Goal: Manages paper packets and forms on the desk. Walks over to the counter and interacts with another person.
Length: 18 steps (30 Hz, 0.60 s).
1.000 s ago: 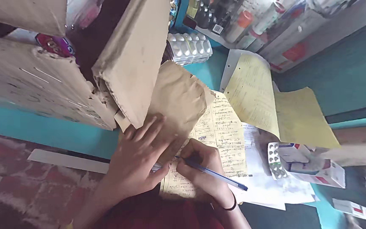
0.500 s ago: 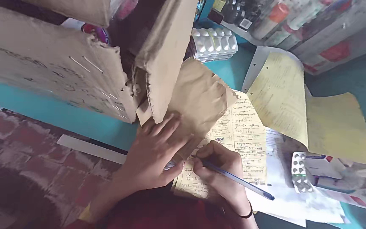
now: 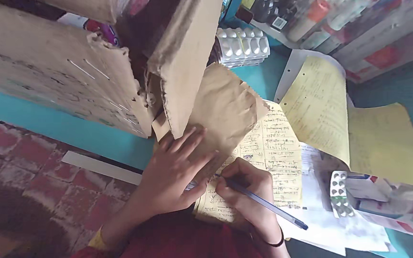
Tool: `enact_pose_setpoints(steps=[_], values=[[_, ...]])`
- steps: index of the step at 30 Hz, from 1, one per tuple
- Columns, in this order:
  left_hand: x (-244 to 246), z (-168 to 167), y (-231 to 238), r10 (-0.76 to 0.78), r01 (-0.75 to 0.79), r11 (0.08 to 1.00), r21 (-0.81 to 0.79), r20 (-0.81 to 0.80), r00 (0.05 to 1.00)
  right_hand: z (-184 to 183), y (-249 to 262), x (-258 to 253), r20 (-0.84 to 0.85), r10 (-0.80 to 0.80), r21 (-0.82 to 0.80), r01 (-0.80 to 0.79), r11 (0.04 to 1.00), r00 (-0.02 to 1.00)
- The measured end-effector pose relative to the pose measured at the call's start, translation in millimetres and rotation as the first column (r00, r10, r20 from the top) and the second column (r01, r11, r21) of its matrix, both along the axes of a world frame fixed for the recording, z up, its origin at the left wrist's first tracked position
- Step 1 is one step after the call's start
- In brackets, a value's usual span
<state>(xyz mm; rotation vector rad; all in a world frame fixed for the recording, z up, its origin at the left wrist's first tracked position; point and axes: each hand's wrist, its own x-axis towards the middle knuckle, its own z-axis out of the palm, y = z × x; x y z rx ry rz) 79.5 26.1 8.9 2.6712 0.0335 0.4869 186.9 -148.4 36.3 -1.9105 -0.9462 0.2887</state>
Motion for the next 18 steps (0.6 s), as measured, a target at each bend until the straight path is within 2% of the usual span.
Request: enact_pose_setpoints(steps=[7,18], values=[[0.0,0.3,-0.1,0.003,-0.003,1.000,-0.001,-0.002,1.000,-0.4,1.2,-1.4,0.036,-0.014,0.002,0.014,1.000,0.999],[0.2,0.2,0.0,0.011,-0.011,1.000,0.013,0.006,1.000,0.2,1.4,-1.3,-0.010,-0.044,0.006,0.044,0.999,0.999]])
